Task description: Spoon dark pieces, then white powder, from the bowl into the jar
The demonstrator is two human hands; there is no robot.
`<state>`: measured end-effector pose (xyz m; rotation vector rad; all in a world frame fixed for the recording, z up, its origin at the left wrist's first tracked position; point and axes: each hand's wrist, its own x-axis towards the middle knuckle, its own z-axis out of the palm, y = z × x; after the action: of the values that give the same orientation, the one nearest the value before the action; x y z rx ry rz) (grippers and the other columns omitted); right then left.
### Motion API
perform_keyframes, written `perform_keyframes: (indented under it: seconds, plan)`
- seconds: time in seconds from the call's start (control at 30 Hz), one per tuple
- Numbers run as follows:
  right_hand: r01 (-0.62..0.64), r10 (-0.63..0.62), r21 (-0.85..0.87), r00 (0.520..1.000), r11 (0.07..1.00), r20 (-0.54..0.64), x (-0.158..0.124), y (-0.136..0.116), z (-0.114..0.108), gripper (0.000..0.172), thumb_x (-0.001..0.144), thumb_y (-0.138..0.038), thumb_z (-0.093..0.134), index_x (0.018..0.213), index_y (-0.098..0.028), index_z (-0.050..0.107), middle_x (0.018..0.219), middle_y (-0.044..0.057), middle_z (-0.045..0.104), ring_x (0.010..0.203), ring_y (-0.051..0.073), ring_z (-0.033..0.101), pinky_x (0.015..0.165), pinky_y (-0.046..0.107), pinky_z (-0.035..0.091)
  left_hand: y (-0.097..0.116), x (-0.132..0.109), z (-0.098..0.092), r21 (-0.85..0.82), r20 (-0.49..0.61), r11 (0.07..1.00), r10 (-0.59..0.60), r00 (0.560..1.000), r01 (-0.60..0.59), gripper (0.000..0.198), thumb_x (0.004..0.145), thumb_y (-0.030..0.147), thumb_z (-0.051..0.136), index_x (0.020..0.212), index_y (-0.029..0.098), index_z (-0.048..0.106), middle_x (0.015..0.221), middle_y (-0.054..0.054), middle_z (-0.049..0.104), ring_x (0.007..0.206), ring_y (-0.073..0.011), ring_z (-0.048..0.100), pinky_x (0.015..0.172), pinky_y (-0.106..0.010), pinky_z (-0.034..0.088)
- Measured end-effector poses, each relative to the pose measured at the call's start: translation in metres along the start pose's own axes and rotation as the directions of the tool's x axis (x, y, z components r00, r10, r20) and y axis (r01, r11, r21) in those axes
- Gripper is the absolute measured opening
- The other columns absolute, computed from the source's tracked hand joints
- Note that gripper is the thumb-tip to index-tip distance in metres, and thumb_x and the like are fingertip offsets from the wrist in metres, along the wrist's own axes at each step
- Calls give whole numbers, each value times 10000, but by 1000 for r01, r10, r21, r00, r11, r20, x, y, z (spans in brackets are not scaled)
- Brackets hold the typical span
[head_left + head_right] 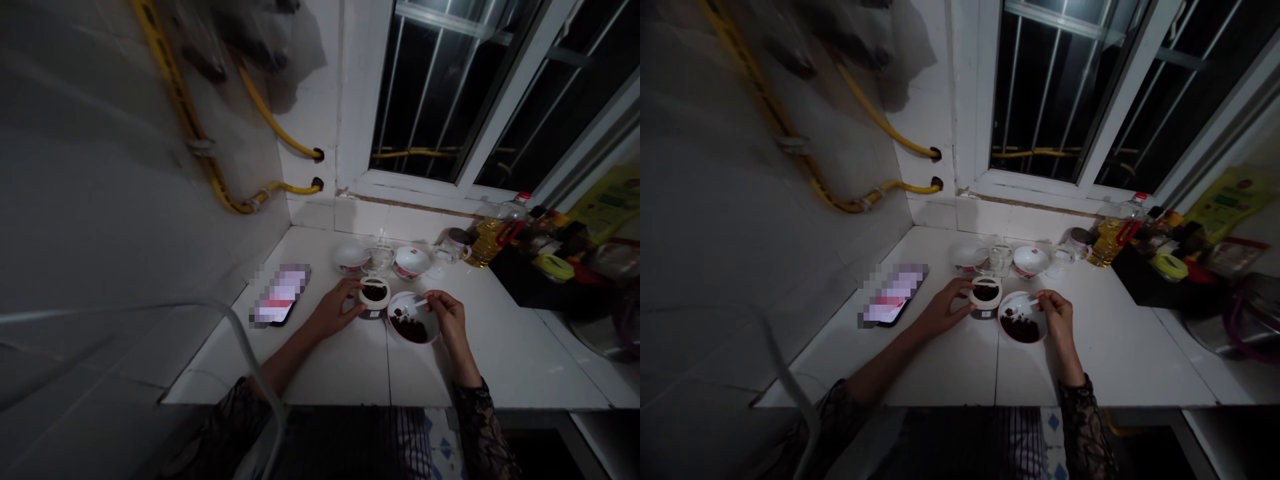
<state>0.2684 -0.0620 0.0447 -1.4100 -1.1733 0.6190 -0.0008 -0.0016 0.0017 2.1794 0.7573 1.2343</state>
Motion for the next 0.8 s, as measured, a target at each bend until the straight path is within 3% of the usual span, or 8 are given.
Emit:
perform_keyframes:
  seconds: [0.8]
  plan:
    - [-83,100,174,990,981,-94,-2,-1,3,233,606,-416,685,681,-197,678,515,-27,530,563,155,494,605,290,379,-2,0,1,12,-9,1000,19,1000,-19,312,882,319,608,1167,226,522,1265,-121,561,1142,-240,600,828,-349,578]
